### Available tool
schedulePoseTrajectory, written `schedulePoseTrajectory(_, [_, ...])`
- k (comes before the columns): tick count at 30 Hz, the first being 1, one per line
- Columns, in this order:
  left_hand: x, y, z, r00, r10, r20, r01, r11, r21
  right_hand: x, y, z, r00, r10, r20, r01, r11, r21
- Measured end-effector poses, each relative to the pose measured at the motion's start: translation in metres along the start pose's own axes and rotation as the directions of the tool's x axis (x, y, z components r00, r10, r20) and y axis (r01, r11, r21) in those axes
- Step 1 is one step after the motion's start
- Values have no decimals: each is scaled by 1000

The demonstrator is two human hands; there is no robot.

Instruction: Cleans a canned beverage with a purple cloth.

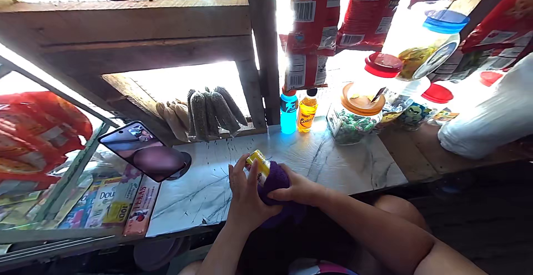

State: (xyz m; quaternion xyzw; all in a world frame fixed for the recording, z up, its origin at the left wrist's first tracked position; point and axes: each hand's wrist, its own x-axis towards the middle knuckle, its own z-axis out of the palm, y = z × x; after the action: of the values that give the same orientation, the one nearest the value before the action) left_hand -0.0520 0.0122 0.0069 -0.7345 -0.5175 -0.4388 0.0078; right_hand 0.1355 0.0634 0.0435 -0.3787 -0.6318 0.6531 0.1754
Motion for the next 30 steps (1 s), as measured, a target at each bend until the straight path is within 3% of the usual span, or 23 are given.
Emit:
schedulePoseTrajectory(8, [7,19,23,996,86,31,-76,970,-232,-15,1,-17,990,-30,-141,31,999,8])
schedulePoseTrajectory(13, [3,41,40,968,230,102,-185,924,-334,-16,-2,-31,969,-54,-240,113,964,239])
schedulePoseTrajectory(18, [6,33,38,964,218,153,-151,920,-362,-14,-4,-35,983,3,-184,86,875,476])
schedulePoseTrajectory(22, [8,25,32,965,174,195,-93,926,-365,-13,-4,-36,995,-40,-92,89,779,620])
schedulePoseTrajectory(26, [8,22,25,968,167,185,-99,940,-328,-8,-4,-32,998,-30,-62,64,746,662])
schedulePoseTrajectory(30, [3,19,21,983,138,123,-97,952,-290,0,-4,-30,999,-26,21,8,800,600])
